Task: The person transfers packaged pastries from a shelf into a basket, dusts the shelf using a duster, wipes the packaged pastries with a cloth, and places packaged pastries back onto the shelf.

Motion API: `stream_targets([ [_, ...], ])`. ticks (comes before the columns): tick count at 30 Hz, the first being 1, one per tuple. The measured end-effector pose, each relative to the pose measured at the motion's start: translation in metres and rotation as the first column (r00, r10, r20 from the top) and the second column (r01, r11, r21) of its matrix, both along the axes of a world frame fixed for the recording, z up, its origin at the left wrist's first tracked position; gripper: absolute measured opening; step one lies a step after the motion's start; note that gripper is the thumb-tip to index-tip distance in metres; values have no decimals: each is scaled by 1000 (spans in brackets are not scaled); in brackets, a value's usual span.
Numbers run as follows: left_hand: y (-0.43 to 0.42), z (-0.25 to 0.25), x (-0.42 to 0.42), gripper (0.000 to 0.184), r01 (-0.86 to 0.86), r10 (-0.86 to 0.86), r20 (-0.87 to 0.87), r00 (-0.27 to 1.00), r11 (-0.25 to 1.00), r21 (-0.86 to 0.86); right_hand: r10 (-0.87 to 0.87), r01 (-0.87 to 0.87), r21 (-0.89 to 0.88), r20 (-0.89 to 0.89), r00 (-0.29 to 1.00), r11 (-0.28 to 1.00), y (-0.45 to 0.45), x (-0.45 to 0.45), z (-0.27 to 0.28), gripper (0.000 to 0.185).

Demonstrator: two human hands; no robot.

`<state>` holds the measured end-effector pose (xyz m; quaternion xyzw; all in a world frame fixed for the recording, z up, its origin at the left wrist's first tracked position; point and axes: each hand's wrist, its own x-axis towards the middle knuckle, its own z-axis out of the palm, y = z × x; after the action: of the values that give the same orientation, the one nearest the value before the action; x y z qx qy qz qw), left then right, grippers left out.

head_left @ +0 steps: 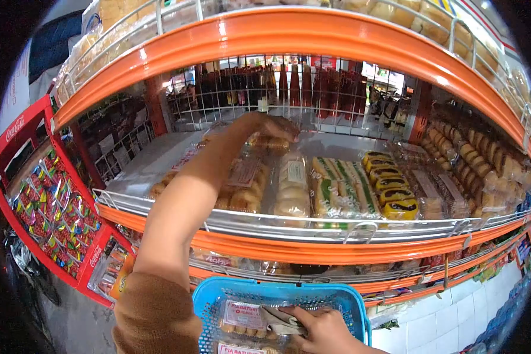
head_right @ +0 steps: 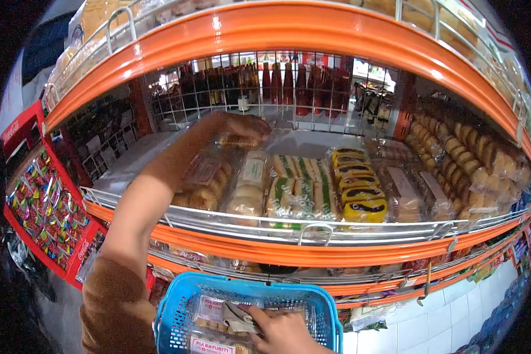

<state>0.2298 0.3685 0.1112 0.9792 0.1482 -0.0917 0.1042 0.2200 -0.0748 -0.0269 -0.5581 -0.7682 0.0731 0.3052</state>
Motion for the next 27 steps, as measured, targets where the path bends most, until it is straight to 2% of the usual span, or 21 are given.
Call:
stream_targets([
  [1,18,-5,6,79,100,-100,-7,995,995,-22,-10,11,-26,25,1000,1000,0,0,0,54],
  [2,13,-5,2,79,97,-98,-12,995,995,-36,-8,8,-39,18,1000,999,0,0,-1,54],
  [4,-3,3,-8,74,-29,31,19,999,992,-122,36,-33,66,-52,998,997,3,1,-3,52],
  [5,-6,4,-8,67,-80,65,-55,996,931,-357,11,-11,22,-10,1000,1000,1,1,2,51],
  [6,-9,4,-11,67,-82,66,-57,996,929,-362,13,-12,16,-12,1000,1000,2,0,1,51],
  [8,-20,12,-17,69,-71,72,32,997,996,-48,47,-39,82,-94,994,996,4,0,-2,49],
  [11,-28,18,-25,70,-90,91,3,996,989,-118,28,-29,-16,-47,999,999,3,0,0,49],
  [15,-10,13,-21,67,-132,130,-23,991,980,-152,18,-19,-25,-26,999,1000,5,0,1,47],
  [17,-3,11,-21,70,-134,128,-50,991,978,-158,3,-8,-210,-24,1000,978,7,0,-1,56],
  [18,2,10,-22,70,-133,126,-50,991,978,-160,1,-6,-212,-25,1000,977,7,1,-1,56],
  [20,7,8,-22,72,-18,18,20,1000,1000,-5,6,-5,-188,5,1000,982,8,1,-2,57],
  [21,7,8,-22,72,-18,18,18,1000,1000,-7,5,-5,-191,3,1000,982,8,0,-1,57],
  [23,5,12,-24,75,-86,80,-49,996,987,-137,9,-13,-214,-19,1000,977,8,0,2,57],
  [27,-13,20,-33,78,-157,154,-31,988,975,-157,-30,18,-225,-49,998,974,8,0,3,57],
])
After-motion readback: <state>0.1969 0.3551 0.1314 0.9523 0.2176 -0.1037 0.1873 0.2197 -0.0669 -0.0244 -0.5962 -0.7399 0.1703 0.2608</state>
